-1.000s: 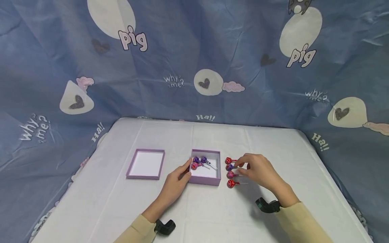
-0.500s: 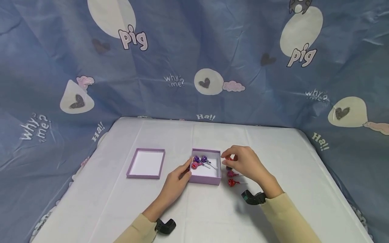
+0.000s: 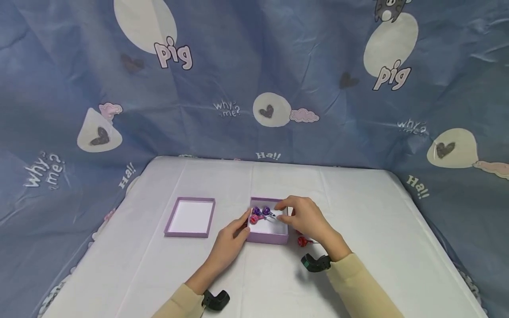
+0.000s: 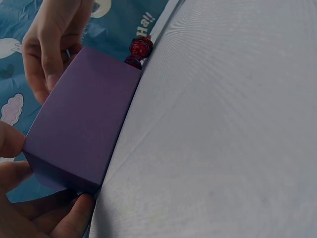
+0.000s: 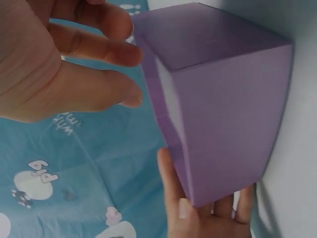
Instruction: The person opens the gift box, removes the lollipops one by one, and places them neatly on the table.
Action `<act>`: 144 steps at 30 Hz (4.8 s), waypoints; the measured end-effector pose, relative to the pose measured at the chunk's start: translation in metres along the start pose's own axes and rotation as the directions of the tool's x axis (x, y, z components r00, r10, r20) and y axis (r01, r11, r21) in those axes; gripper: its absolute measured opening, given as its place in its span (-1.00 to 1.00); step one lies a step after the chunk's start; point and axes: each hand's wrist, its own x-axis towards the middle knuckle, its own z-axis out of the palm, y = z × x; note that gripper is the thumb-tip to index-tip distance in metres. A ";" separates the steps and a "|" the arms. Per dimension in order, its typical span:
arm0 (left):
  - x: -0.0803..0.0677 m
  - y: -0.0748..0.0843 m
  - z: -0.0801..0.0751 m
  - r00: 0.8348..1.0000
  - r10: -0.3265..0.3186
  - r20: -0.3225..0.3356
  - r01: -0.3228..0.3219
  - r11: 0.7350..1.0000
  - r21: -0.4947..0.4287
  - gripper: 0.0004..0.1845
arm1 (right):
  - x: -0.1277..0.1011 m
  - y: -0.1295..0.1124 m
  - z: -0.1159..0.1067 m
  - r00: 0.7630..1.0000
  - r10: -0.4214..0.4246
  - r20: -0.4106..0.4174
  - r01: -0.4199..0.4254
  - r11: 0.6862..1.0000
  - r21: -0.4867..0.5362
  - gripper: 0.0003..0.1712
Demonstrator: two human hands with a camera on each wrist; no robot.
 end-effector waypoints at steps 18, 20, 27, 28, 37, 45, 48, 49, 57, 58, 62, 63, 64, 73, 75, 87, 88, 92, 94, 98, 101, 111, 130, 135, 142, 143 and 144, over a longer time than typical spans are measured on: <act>-0.001 0.000 0.004 1.000 0.004 0.001 -0.004 1.000 -0.026 -0.47 | 0.000 0.004 0.025 0.998 0.055 0.004 -0.054 0.988 -0.142 -0.73; -0.003 -0.001 0.005 1.000 0.008 0.000 -0.008 1.000 -0.027 -0.47 | -0.001 0.002 0.029 0.998 0.063 0.002 -0.062 0.984 -0.169 -0.71; -0.006 -0.005 0.006 1.000 0.003 -0.007 -0.003 1.000 -0.005 -0.47 | -0.003 -0.002 0.037 0.997 0.079 0.003 -0.076 0.969 -0.235 -0.71; -0.005 -0.005 0.006 1.000 0.010 -0.010 -0.010 1.000 -0.002 -0.47 | -0.003 -0.002 0.038 0.997 0.077 0.004 -0.074 0.967 -0.244 -0.72; -0.002 -0.001 0.003 1.000 0.025 -0.014 -0.025 1.000 0.013 -0.47 | 0.002 -0.004 0.038 0.995 0.083 0.053 -0.066 0.963 -0.260 -0.83; -0.003 -0.001 0.004 1.000 0.014 -0.008 -0.014 1.000 0.000 -0.47 | 0.003 -0.003 0.039 0.988 0.117 0.095 -0.094 0.970 -0.224 -0.81; -0.003 -0.001 0.004 1.000 0.014 -0.006 -0.014 1.000 0.001 -0.47 | 0.003 -0.003 0.040 0.988 0.114 0.100 -0.090 0.972 -0.217 -0.81; -0.003 -0.001 0.004 1.000 0.016 -0.008 -0.016 1.000 0.001 -0.47 | 0.003 -0.002 0.040 0.990 0.107 0.095 -0.085 0.974 -0.211 -0.82; -0.001 0.001 0.003 1.000 0.025 -0.018 -0.025 1.000 0.007 -0.47 | 0.005 -0.002 0.041 0.994 0.109 0.023 -0.103 0.981 -0.164 -0.83; -0.001 0.001 0.003 1.000 0.024 -0.018 -0.024 1.000 0.009 -0.47 | 0.005 -0.002 0.040 0.994 0.113 0.009 -0.110 0.981 -0.162 -0.80; -0.001 0.003 0.002 1.000 0.023 -0.018 -0.023 1.000 0.012 -0.47 | 0.005 -0.004 0.040 0.992 0.112 -0.057 -0.120 0.979 -0.164 -0.73; 0.000 0.003 0.001 1.000 0.024 -0.018 -0.024 1.000 0.014 -0.47 | 0.005 -0.005 0.040 0.991 0.110 -0.073 -0.120 0.978 -0.168 -0.72; 0.000 0.003 0.001 1.000 0.025 -0.018 -0.024 1.000 0.014 -0.47 | 0.005 -0.005 0.040 0.991 0.104 -0.089 -0.118 0.977 -0.175 -0.73; -0.001 0.000 0.003 0.999 0.026 -0.021 -0.025 1.000 0.018 -0.46 | 0.006 -0.004 0.045 0.979 0.076 -0.188 -0.114 0.973 -0.198 -0.81; -0.001 0.000 0.003 0.999 0.027 -0.020 -0.027 0.999 0.020 -0.46 | 0.006 -0.003 0.046 0.978 0.072 -0.197 -0.112 0.973 -0.199 -0.83; -0.003 -0.001 0.004 1.000 0.000 -0.016 0.000 1.000 0.021 -0.46 | 0.005 -0.002 0.048 0.978 0.033 -0.207 -0.082 0.970 -0.230 -0.83; -0.002 -0.001 0.005 1.000 0.004 -0.014 -0.004 1.000 0.020 -0.45 | 0.005 -0.002 0.048 0.977 0.029 -0.212 -0.081 0.967 -0.241 -0.83; -0.001 0.000 0.005 1.000 0.012 -0.012 -0.012 1.000 0.019 -0.45 | 0.005 -0.001 0.046 0.972 -0.002 -0.235 -0.066 0.957 -0.281 -0.85; -0.001 0.000 0.005 1.000 0.011 -0.010 -0.011 1.000 0.023 -0.45 | 0.006 -0.001 0.045 0.971 -0.012 -0.241 -0.059 0.956 -0.289 -0.85; 0.001 -0.001 0.004 1.000 0.026 -0.005 -0.026 0.999 0.033 -0.45 | 0.008 -0.004 0.044 0.966 -0.019 -0.257 -0.058 0.956 -0.288 -0.84; 0.003 0.000 0.002 0.999 0.040 -0.009 -0.040 0.998 0.042 -0.46 | 0.010 -0.007 0.041 0.966 -0.013 -0.259 -0.059 0.961 -0.269 -0.85; 0.000 0.001 0.001 0.999 0.036 0.009 -0.037 0.999 0.031 -0.45 | 0.007 -0.015 0.025 0.964 0.084 -0.253 -0.110 0.990 -0.093 -0.89; -0.002 -0.002 0.001 0.997 0.076 0.005 -0.076 0.996 0.040 -0.46 | 0.003 -0.015 -0.007 0.964 0.115 -0.240 -0.116 0.993 0.010 -0.89; -0.004 -0.003 0.002 0.999 0.051 0.013 -0.052 0.998 0.039 -0.46 | -0.001 -0.011 -0.012 0.969 0.099 -0.227 -0.092 0.995 0.040 -0.90; -0.001 -0.002 0.001 0.999 0.045 0.012 -0.046 0.998 0.045 -0.45 | -0.002 -0.005 -0.025 0.965 0.077 -0.252 -0.066 0.996 0.052 -0.88; -0.001 -0.002 0.001 0.999 0.044 0.013 -0.044 0.998 0.046 -0.45 | -0.002 -0.004 -0.027 0.963 0.075 -0.259 -0.064 0.997 0.051 -0.87; 0.000 -0.002 0.001 0.999 0.043 0.013 -0.043 0.998 0.048 -0.45 | -0.003 -0.004 -0.029 0.961 0.077 -0.265 -0.066 0.997 0.049 -0.88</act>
